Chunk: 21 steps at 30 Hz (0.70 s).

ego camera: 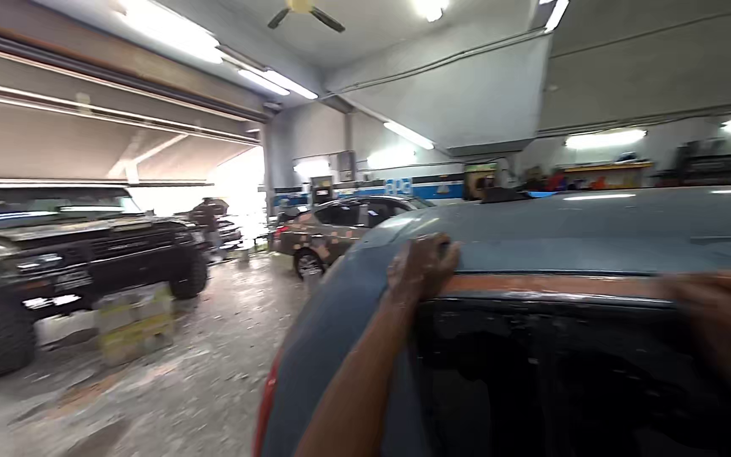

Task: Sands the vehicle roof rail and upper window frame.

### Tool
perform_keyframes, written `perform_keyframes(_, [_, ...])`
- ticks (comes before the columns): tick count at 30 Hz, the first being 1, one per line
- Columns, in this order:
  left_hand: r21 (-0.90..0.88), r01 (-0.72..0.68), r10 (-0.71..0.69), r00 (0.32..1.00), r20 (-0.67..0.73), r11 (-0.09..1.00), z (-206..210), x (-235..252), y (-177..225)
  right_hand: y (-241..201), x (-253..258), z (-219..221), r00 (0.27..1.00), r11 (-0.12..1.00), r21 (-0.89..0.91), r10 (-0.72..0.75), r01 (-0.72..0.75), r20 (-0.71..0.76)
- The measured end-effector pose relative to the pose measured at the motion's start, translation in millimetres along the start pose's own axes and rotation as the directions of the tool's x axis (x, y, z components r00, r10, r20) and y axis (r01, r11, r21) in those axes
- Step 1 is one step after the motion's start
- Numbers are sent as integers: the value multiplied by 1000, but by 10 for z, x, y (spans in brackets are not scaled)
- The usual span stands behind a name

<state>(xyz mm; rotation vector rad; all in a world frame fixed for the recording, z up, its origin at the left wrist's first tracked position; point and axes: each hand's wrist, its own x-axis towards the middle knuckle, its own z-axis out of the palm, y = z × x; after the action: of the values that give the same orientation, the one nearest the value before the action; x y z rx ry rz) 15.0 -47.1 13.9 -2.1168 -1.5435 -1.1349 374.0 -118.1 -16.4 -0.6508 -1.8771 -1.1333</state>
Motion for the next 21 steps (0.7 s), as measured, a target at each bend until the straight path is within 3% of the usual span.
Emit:
perform_keyframes(1, [-7, -19, 19, 1000, -1, 1000, 32, 10, -11, 128, -126, 280, 998, 1000, 8, -8, 9, -62])
perform_keyframes(3, [-29, -47, 46, 999, -29, 999, 76, 7, -32, 330, -260, 402, 999, 1000, 19, 19, -19, -36])
perform_keyframes(8, [-3, -24, 23, 991, -135, 1000, 139, 43, -26, 1439, -901, -220, 997, 996, 69, 59, -62, 47])
perform_keyframes(11, [12, -4, 5, 994, -112, 1000, 146, 34, 25, 989, -660, -70, 996, 996, 30, 87, -87, 0])
perform_keyframes(16, [0, -2, 2, 998, -68, 1000, 152, 66, -73, -730, 325, 867, 990, 990, -33, 136, -135, 29])
perform_keyframes(18, [-1, -52, 52, 997, -65, 999, 164, 81, -148, -743, 315, 922, 994, 995, -54, 86, -82, 67])
perform_keyframes(21, [20, -101, 103, 988, -118, 995, 275, 131, -256, 153, -229, 465, 996, 989, -134, 65, -56, 63])
